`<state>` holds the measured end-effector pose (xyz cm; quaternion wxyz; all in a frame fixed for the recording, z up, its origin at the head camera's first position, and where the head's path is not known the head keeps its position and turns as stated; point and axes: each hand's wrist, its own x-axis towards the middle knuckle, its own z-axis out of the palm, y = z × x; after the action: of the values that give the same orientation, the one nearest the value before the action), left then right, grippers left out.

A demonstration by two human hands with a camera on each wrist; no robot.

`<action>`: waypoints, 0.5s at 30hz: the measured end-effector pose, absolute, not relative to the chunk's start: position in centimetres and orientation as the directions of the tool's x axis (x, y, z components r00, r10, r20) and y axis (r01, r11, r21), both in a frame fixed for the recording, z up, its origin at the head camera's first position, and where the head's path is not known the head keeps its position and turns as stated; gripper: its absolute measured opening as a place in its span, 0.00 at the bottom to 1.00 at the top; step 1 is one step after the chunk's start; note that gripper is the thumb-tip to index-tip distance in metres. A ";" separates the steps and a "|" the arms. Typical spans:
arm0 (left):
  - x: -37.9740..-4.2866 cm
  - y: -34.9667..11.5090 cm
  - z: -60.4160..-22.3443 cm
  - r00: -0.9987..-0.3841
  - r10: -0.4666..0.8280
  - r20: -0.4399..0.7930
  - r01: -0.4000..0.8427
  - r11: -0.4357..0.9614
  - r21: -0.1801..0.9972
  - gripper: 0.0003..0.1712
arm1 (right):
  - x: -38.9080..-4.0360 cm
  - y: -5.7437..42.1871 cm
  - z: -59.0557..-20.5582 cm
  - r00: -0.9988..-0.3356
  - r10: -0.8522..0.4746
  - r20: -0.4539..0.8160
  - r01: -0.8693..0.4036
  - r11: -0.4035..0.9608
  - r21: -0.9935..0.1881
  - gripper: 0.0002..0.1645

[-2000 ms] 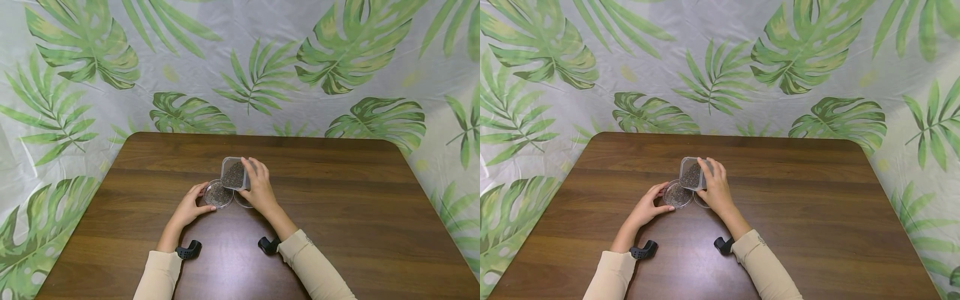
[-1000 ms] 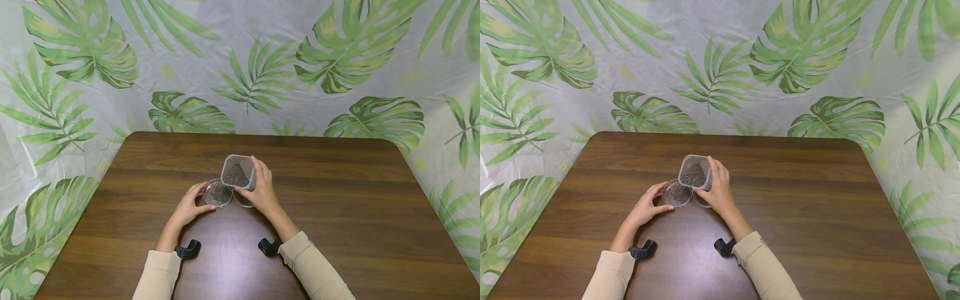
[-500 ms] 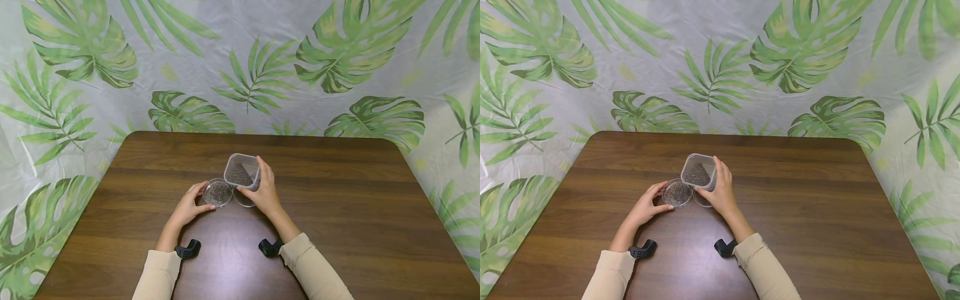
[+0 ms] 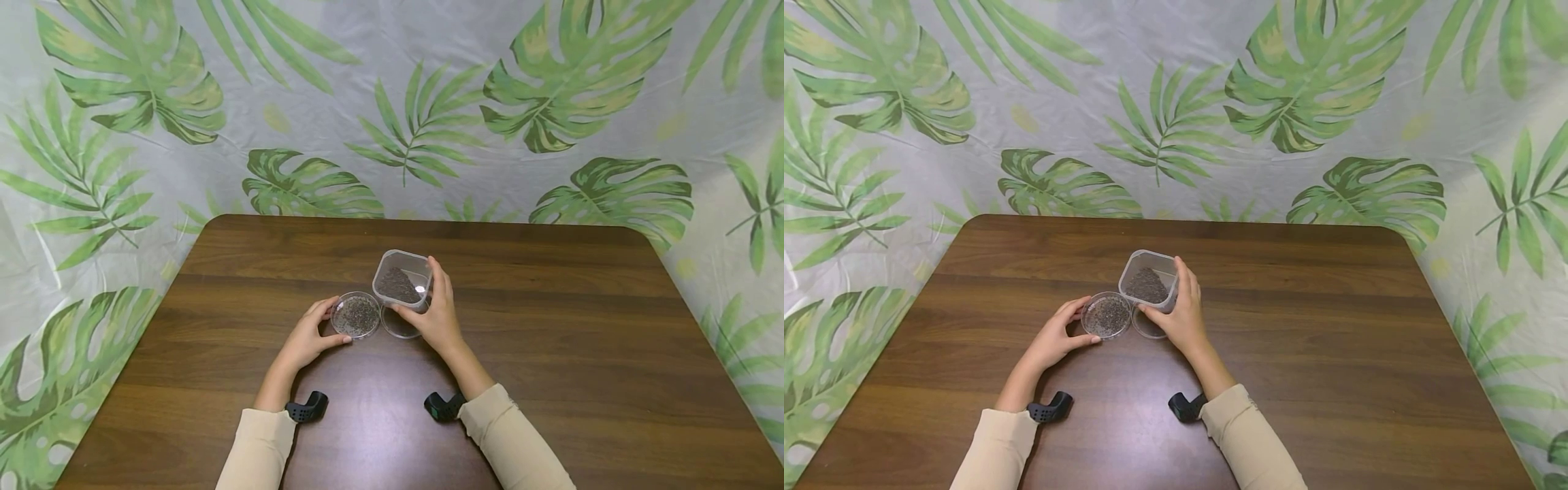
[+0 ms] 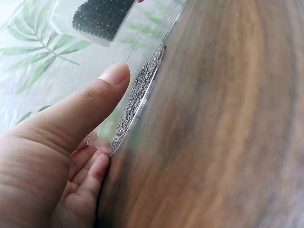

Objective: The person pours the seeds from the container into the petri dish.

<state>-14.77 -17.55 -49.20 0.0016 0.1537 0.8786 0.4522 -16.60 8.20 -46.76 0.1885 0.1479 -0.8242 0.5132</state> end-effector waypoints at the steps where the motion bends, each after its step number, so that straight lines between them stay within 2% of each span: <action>1: -14.8 -17.5 -49.2 -0.953 0.271 0.135 0.268 0.545 0.795 0.47 | -16.6 8.2 -46.8 -0.887 -0.046 0.459 -0.433 0.426 -0.794 0.63; 15: -14.8 -17.5 -49.2 -0.955 0.264 0.137 0.265 0.543 0.797 0.47 | -16.4 9.2 -47.1 -0.880 -0.039 0.474 -0.452 0.379 -0.807 0.61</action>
<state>-14.76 -17.48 -49.16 -0.0003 0.1506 0.8784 0.4535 -16.38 9.19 -47.13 0.1924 0.1519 -0.8079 0.5359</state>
